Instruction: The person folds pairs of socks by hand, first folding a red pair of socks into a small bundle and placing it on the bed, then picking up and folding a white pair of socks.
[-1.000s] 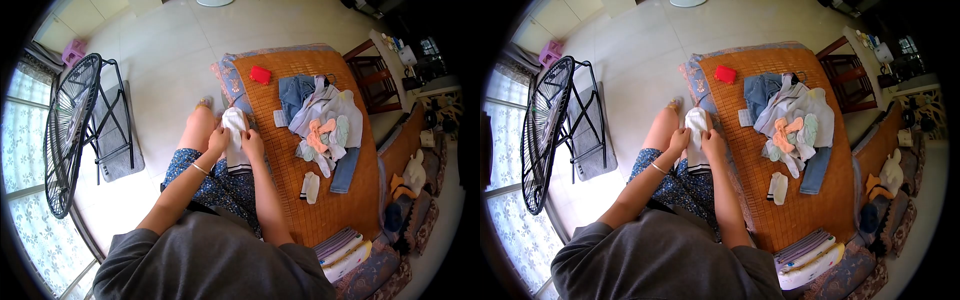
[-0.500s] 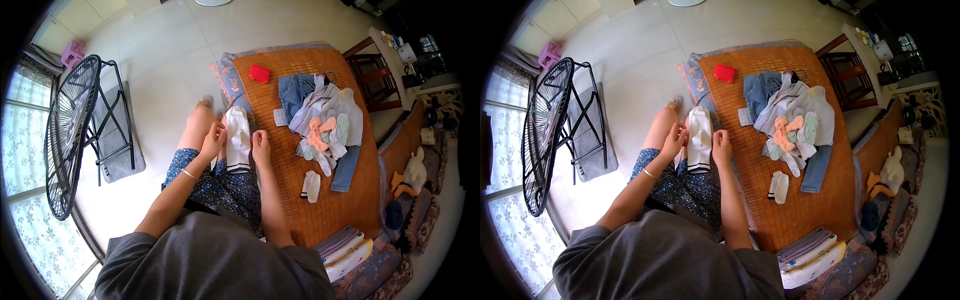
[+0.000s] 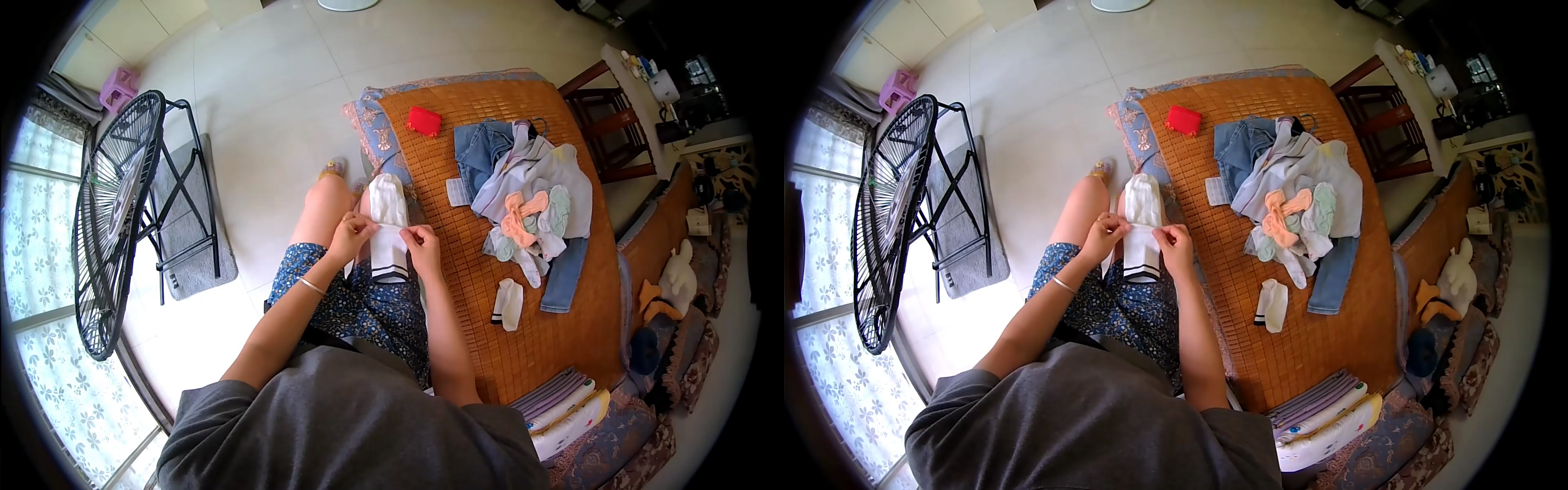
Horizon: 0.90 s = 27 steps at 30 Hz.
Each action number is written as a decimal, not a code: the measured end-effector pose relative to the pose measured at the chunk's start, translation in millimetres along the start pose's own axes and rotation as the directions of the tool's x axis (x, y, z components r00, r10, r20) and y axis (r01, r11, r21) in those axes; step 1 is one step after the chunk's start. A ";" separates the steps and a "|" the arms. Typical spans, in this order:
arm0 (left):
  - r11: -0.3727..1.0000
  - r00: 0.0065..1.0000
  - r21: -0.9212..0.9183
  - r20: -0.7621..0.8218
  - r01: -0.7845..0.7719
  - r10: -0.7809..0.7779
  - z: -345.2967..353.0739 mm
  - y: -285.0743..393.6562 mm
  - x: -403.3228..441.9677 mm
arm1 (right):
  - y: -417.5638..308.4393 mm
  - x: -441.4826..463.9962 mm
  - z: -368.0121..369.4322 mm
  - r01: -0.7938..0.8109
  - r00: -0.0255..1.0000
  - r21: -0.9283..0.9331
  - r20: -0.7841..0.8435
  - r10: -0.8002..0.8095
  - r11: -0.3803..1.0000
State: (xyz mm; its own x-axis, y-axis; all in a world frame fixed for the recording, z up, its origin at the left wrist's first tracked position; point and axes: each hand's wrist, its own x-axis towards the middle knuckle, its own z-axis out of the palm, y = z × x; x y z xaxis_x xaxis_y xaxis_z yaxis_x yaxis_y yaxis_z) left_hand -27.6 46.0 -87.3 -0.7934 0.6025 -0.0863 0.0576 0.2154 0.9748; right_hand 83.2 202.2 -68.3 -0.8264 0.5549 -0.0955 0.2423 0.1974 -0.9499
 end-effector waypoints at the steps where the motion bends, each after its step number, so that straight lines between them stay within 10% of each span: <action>1: 0.997 0.998 0.046 0.005 0.065 -0.065 0.4 -1.8 1.3 | 3.7 0.7 1.3 -0.041 0.999 -0.029 -0.035 0.040 0.999; 9: 0.993 0.996 0.079 -0.010 0.087 -0.087 12.6 16.0 3.4 | 8.0 10.6 12.4 -0.021 0.999 -0.152 -0.035 0.015 0.988; 12: 0.884 0.884 -0.112 0.187 0.453 -0.429 14.0 9.6 9.9 | 7.7 13.9 11.2 -0.108 0.994 -0.125 -0.002 0.109 0.986; 20: 0.939 0.989 0.339 -0.146 0.065 -0.016 27.8 -6.2 3.7 | 13.5 8.4 19.4 -0.019 0.997 -0.311 -0.071 -0.004 0.950; 23: 0.985 0.975 0.159 -0.219 0.066 -0.030 31.0 -10.0 0.0 | 3.8 6.6 22.2 -0.107 0.982 -0.424 -0.186 0.029 0.899; 25: 0.992 0.963 0.114 -0.266 0.061 -0.029 26.6 -7.5 -4.0 | 7.7 8.8 15.0 -0.173 0.960 -0.011 -0.224 0.166 0.985; 27: 0.996 0.949 0.070 -0.312 0.058 -0.033 20.3 6.7 -10.0 | 3.4 4.4 11.1 -0.099 0.950 -0.026 -0.301 0.087 0.995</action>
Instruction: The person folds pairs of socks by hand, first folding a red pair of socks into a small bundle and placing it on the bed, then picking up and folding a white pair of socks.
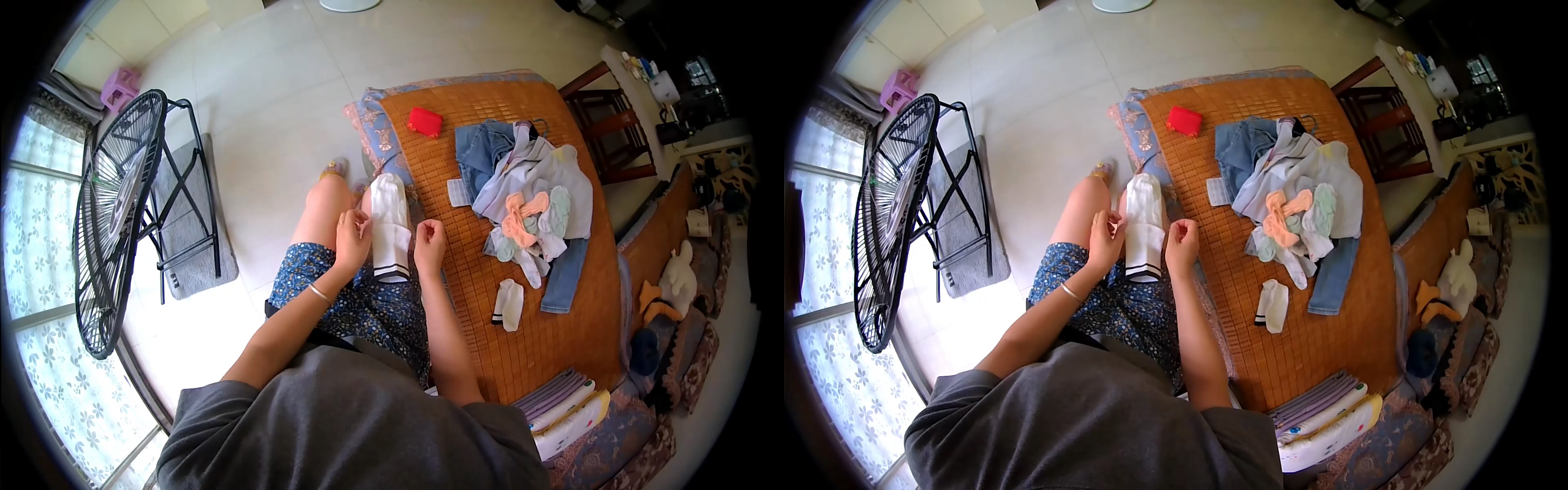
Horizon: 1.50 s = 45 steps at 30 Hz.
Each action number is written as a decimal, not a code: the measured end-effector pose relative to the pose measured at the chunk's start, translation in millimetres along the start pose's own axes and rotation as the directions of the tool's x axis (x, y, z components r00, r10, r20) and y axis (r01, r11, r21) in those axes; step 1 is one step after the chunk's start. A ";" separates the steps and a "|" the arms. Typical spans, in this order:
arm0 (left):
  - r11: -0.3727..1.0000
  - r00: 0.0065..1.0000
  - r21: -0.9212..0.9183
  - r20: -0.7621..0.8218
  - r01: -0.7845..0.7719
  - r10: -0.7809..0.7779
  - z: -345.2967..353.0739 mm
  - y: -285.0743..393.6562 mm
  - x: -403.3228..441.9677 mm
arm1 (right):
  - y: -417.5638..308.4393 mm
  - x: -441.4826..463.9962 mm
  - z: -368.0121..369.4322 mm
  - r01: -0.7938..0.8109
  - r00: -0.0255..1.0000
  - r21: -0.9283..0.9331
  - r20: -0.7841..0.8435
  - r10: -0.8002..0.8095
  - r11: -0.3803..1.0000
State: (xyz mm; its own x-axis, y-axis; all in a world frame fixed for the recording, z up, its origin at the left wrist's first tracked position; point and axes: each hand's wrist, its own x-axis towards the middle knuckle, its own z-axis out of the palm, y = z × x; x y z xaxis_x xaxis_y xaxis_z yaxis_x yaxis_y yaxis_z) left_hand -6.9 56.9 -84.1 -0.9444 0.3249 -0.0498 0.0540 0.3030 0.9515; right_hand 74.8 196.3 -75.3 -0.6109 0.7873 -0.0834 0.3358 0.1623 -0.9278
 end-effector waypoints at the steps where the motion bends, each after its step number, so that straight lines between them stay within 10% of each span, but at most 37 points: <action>1: 0.987 0.988 0.041 0.027 -0.154 0.153 -9.0 22.9 -2.6 | -13.2 -4.2 -5.6 0.095 0.996 -0.021 0.003 -0.095 0.995; 6: 0.864 0.846 0.151 0.340 -0.480 0.410 -10.6 49.1 -23.8 | -55.1 -37.6 -10.7 0.390 0.910 -0.186 0.227 -0.347 0.902; 16: 0.718 0.737 0.368 0.610 -0.591 0.293 -33.9 33.8 -39.1 | -16.2 -52.3 -26.0 0.582 0.760 -0.257 0.510 -0.403 0.771; 22: 0.756 0.701 0.264 0.629 -0.599 0.335 -36.1 19.7 -19.5 | -26.9 -41.0 -37.2 0.388 0.757 -0.049 0.586 -0.288 0.920; 24: 1.000 0.954 -0.008 0.299 -0.020 0.022 -31.4 14.5 -4.9 | -28.9 -39.9 -38.3 0.438 0.768 -0.136 0.571 -0.290 0.889; 28: 0.998 0.990 0.064 0.144 0.000 -0.009 -6.7 -32.2 46.1 | -49.2 -38.3 -33.5 0.640 0.718 -0.385 0.609 -0.338 0.665; 31: 0.940 0.906 0.187 0.264 0.287 -0.329 7.6 -26.7 79.5 | -63.3 -41.1 -23.2 0.662 0.657 -0.420 0.724 -0.211 0.621; 45: 0.968 0.961 0.120 0.141 0.223 -0.239 17.4 -21.4 99.2 | -47.6 -42.6 -2.3 0.691 0.665 -0.426 0.691 -0.283 0.584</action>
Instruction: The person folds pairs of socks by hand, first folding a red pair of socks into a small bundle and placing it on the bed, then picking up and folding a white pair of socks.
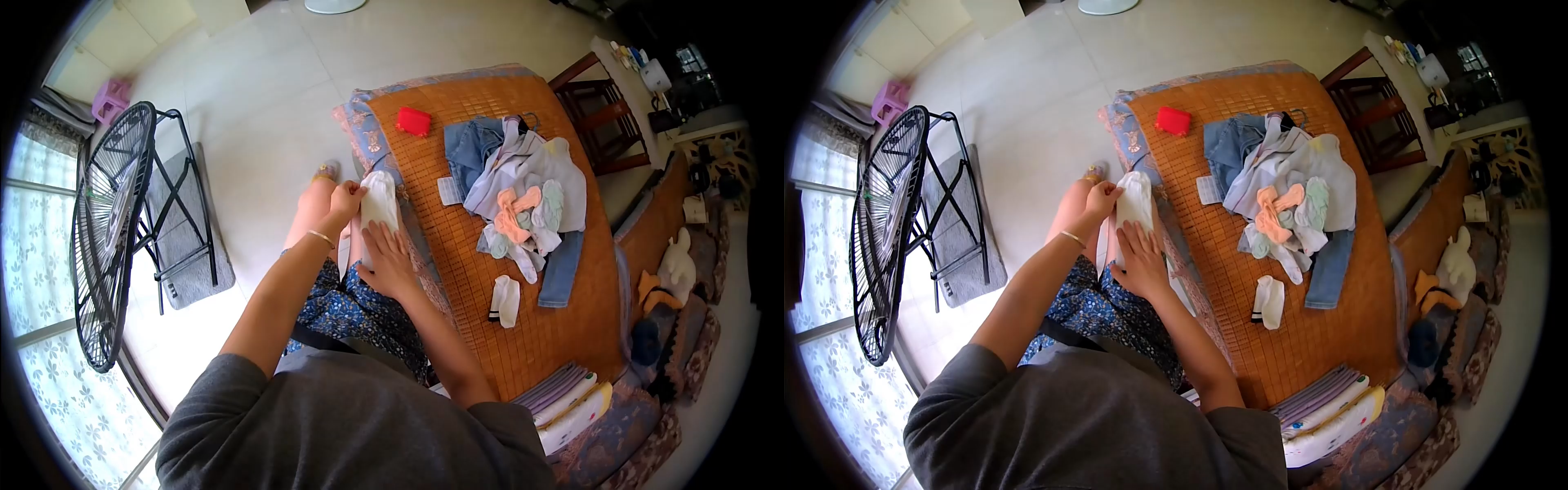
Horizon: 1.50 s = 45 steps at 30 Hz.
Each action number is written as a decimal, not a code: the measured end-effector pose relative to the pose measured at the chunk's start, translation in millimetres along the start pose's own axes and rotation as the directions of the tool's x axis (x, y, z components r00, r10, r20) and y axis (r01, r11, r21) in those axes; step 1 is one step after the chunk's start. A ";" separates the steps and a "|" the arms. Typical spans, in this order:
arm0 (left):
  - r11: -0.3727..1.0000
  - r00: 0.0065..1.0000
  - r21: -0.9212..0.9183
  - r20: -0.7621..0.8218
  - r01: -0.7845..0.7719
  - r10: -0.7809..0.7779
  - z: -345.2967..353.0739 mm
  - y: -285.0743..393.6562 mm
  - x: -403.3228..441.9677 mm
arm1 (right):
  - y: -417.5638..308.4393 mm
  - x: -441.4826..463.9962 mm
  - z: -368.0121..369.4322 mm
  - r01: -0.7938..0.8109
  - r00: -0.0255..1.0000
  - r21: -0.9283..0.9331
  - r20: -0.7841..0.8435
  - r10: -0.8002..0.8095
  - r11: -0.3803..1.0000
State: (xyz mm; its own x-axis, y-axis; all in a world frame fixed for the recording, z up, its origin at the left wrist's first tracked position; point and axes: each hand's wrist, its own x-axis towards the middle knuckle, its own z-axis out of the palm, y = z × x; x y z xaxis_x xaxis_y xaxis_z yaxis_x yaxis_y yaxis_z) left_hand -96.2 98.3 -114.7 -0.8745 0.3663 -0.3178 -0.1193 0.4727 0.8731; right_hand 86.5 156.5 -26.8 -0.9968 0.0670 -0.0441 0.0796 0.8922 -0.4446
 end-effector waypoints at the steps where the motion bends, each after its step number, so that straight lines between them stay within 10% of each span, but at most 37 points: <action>1: 1.000 1.000 -0.016 0.006 -0.009 0.009 0.3 1.2 2.5 | -0.6 0.1 -1.4 -0.003 1.000 -0.006 0.014 0.003 1.000; 5: 0.841 0.862 0.343 -0.143 -0.418 0.487 -9.0 47.0 -35.3 | -1.5 -0.1 -0.9 -0.005 1.000 0.018 -0.015 0.005 1.000; 7: 0.627 0.665 0.244 0.124 -0.740 0.737 -6.1 54.8 -41.9 | -1.9 0.6 -1.3 -0.014 1.000 0.024 -0.008 0.014 1.000; 8: 0.629 0.667 0.235 0.365 -0.741 0.650 -2.5 49.9 -32.8 | -1.9 0.8 -2.1 -0.014 1.000 0.022 0.003 0.014 1.000; 11: 0.397 0.574 0.428 0.461 -0.812 0.676 21.6 25.3 -16.5 | -0.4 -1.2 1.5 -0.008 0.999 0.053 -0.051 0.010 0.999; 16: 0.379 0.623 0.501 0.537 -0.778 0.569 30.8 28.6 -5.1 | -0.6 -5.6 2.2 0.013 0.990 0.023 -0.142 -0.009 1.000; 20: 0.519 0.741 0.546 0.593 -0.658 0.316 32.2 36.8 28.8 | -2.0 -4.4 3.6 0.031 0.989 0.029 -0.143 -0.027 0.999; 22: 0.956 0.927 0.179 0.338 -0.232 0.162 20.3 31.8 50.5 | -1.0 -5.7 3.4 0.027 0.990 0.034 -0.140 -0.022 0.999; 26: 0.826 0.863 0.250 0.116 -0.504 0.492 -27.2 26.2 56.5 | -1.6 -6.9 -2.0 0.015 0.993 0.061 -0.115 -0.008 0.998; 29: 0.803 0.910 0.436 0.272 -0.407 0.313 -60.5 84.2 -44.0 | -2.6 -2.9 -1.8 -0.014 0.996 0.105 -0.087 0.023 0.994; 32: 0.689 0.701 0.155 0.278 -0.708 0.657 -36.6 46.1 -86.8 | 2.7 -5.2 -3.8 0.010 0.979 0.215 -0.200 0.034 0.977; 42: 0.465 0.714 0.545 0.475 -0.698 0.515 20.2 34.5 -128.4 | 67.1 -136.8 -33.1 -0.289 0.705 0.440 -0.503 0.499 0.851; 45: 0.426 0.698 0.558 0.494 -0.712 0.519 18.9 34.7 -128.1 | 100.3 -186.5 -33.9 -0.585 0.397 0.391 -0.626 0.672 0.710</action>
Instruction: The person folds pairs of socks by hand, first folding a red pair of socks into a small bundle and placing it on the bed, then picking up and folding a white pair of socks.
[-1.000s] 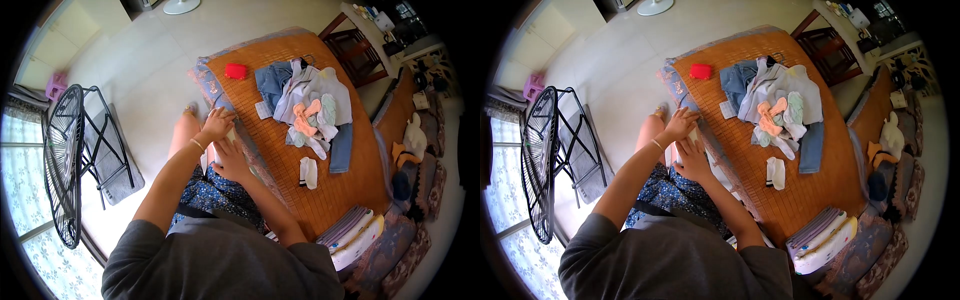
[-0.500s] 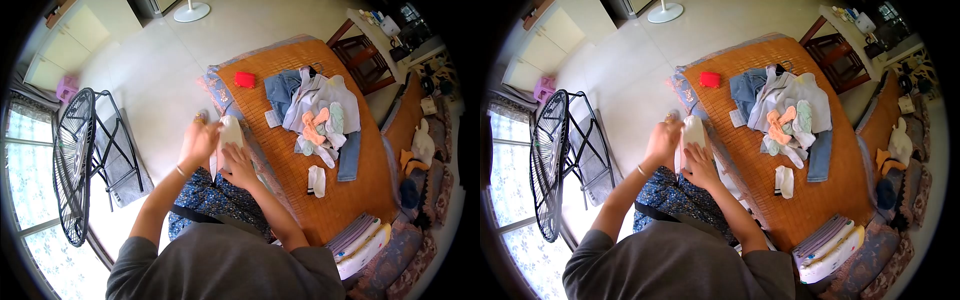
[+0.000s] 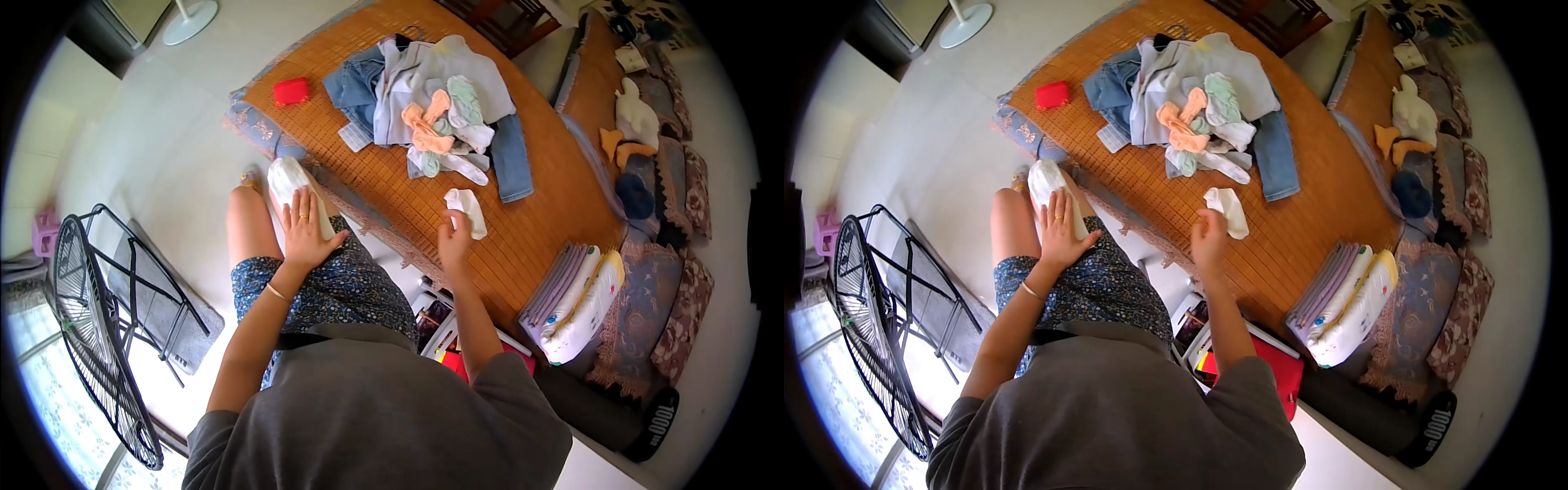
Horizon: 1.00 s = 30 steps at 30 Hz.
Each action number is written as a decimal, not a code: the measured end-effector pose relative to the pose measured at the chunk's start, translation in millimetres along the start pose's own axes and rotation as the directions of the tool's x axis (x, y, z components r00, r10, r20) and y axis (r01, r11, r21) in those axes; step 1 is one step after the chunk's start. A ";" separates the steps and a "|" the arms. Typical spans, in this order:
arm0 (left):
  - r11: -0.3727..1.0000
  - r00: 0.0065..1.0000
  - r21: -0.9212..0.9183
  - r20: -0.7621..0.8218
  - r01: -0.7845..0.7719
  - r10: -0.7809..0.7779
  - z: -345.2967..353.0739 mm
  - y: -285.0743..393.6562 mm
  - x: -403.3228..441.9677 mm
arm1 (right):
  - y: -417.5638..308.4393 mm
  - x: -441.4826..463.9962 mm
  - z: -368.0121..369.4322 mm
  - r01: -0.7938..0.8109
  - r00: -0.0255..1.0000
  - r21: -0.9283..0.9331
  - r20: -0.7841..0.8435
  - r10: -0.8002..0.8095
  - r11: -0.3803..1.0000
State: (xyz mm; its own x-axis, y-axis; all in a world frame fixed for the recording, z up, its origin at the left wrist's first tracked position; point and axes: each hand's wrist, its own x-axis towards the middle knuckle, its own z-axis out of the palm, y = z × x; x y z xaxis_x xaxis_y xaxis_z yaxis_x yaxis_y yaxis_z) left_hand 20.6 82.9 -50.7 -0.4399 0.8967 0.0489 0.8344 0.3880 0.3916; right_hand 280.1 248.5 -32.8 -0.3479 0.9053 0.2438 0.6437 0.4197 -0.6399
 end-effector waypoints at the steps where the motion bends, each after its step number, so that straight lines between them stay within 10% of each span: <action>1: 1.000 1.000 0.004 0.009 0.000 0.000 -2.3 0.1 -0.7 | 22.1 -0.1 -6.6 -0.009 0.996 -0.088 -0.085 0.001 0.996; 4: 1.000 1.000 0.026 0.010 -0.001 0.001 -5.0 0.1 -1.0 | 57.0 -5.6 -32.9 -0.046 0.999 -0.385 -0.041 0.033 0.922; 12: 0.997 0.983 -0.065 0.184 0.027 -0.015 -14.3 27.0 -3.9 | 117.5 -29.1 -26.5 0.010 0.992 -0.348 0.118 0.033 0.938; 17: 1.000 1.000 -0.029 0.022 -0.007 0.008 3.5 25.0 -17.6 | 127.6 -29.4 -29.1 -0.068 0.986 -0.379 0.113 0.119 0.923; 30: 0.936 0.993 -0.347 -0.120 -0.054 0.013 -11.2 -2.0 2.3 | 44.4 60.1 -48.6 -0.112 0.988 0.258 -0.070 0.134 0.960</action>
State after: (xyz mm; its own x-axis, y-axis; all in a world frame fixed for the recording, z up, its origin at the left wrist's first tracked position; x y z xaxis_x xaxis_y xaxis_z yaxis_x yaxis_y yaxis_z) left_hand 14.2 81.8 -41.1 -0.4656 0.8697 0.1638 0.6898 0.2407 0.6828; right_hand 320.9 324.8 -11.1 -0.2097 0.9558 0.2063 0.4808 0.2845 -0.8294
